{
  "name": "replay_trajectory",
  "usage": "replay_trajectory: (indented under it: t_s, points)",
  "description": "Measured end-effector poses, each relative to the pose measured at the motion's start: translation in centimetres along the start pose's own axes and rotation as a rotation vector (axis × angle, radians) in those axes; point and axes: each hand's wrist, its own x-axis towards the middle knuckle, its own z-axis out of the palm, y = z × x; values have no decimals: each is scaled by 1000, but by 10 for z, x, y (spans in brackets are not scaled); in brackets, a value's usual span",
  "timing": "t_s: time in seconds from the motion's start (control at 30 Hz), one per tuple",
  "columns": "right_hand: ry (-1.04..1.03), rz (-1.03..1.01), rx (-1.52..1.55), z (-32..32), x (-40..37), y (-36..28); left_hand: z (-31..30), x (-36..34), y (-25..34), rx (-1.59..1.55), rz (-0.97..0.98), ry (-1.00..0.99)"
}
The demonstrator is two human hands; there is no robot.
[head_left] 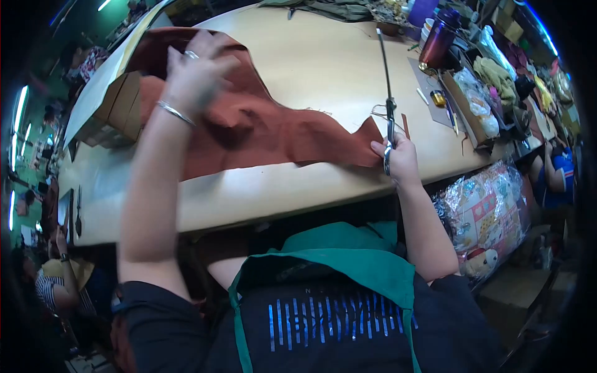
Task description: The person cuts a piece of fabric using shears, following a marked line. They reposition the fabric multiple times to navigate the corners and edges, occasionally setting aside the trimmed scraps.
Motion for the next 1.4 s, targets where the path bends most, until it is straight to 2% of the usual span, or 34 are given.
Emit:
replay_trajectory:
  t_s: [0.07, 0.13, 0.2, 0.37, 0.53, 0.63, 0.7, 0.77, 0.8, 0.93, 1.0, 1.07, 1.1, 1.17, 1.27, 1.3, 1.4]
  points:
    - [67, -81, -107, -6, 16, 16, 65, -11, 47, -479, 26, -22]
    - [79, -30, -107, -9, 20, 4, 103, -31, 84, -602, -246, -156]
    - [71, -14, -164, -14, 35, 12, 126, -52, 94, -599, -439, -332]
    - [93, 4, -277, -11, 38, 6, 127, -86, 88, -556, -540, -421]
    - [116, -80, -397, -49, 38, 12, 114, -138, 86, -508, -681, -466]
    - [-7, 91, -304, -74, -3, -23, 89, -146, 105, -403, -651, -299]
    - [-100, 190, -269, -84, -29, -31, 60, -121, 131, -566, -309, -87]
    - [-244, 200, -198, -91, -59, -29, 37, -91, 169, -658, 8, -159]
    - [-325, 179, -141, -95, -73, -24, 39, -78, 187, -717, 101, -217]
    - [-615, 397, 89, -97, -115, -12, 55, -33, 211, -782, 63, -334]
    - [-619, 551, 82, -99, -128, -4, 55, -38, 211, -792, 57, -295]
    - [-530, 687, 67, -107, -134, 4, 59, -45, 207, -813, 60, -270]
    - [-508, 657, -55, -112, -133, 5, 61, -50, 207, -837, 20, -152]
    - [-465, 599, -300, -122, -134, 5, 65, -52, 206, -841, 18, -81]
    - [-449, 531, -420, -129, -138, 1, 69, -45, 206, -767, 36, -11]
    - [-480, 559, -441, -127, -139, -12, 70, -42, 206, -727, 51, 8]
    - [-595, 669, -251, -132, -142, -11, 66, -39, 217, -837, -8, 62]
